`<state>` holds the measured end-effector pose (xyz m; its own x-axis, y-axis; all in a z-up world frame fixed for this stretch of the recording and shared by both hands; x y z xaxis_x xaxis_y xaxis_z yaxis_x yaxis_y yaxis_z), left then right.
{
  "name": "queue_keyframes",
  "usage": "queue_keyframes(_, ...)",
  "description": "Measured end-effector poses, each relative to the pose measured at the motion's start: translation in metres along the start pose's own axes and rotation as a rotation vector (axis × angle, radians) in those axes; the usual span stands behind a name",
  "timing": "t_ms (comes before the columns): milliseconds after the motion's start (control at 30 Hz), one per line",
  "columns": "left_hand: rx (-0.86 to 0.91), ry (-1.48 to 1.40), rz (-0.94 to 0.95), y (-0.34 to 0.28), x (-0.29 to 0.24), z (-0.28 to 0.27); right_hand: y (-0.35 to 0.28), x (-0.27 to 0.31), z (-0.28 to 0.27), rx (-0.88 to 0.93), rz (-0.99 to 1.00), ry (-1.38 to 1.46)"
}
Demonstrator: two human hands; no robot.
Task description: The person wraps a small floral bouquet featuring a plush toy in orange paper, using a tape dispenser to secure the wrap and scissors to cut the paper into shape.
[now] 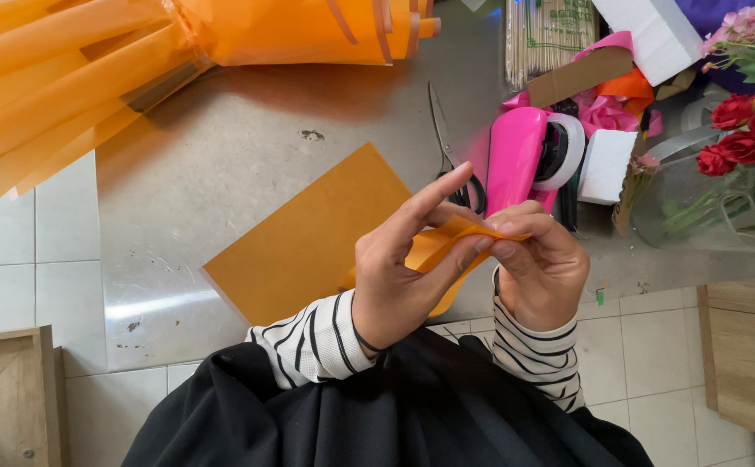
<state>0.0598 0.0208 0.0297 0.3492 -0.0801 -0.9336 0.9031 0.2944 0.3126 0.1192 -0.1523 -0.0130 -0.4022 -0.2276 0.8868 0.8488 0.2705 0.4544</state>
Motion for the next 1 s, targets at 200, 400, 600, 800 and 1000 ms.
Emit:
queue_keyframes(200, 0.007, 0.029, -0.003, -0.001, 0.001, 0.0, 0.001, 0.009, -0.003, -0.01, -0.061, -0.13)
queue_keyframes(400, 0.015, 0.032, 0.037, -0.001, 0.004, 0.001, 0.006, 0.02, 0.004, 0.031, -0.05, -0.241)
queue_keyframes(600, 0.026, 0.151, 0.099, -0.002, 0.008, 0.0, 0.031, 0.071, 0.032, 0.224, -0.288, -0.644)
queue_keyframes(800, 0.116, 0.059, -0.025, 0.005, 0.01, 0.001, 0.038, 0.098, 0.045, 0.333, -0.601, -0.967)
queue_keyframes(1000, 0.034, 0.271, 0.192, 0.012, -0.031, -0.014, 0.05, 0.107, 0.012, 0.099, -0.569, -1.014)
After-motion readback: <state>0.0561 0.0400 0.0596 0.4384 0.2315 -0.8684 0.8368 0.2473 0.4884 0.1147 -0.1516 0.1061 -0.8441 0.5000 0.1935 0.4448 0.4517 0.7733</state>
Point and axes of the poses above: each hand's wrist, its own y-axis towards the middle knuckle, its own z-axis out of the palm, x = y × z, the point moved 7 cm from there along y, towards the middle knuckle, and after that the axes turned 7 degrees about -z, right-handed, at the moved point
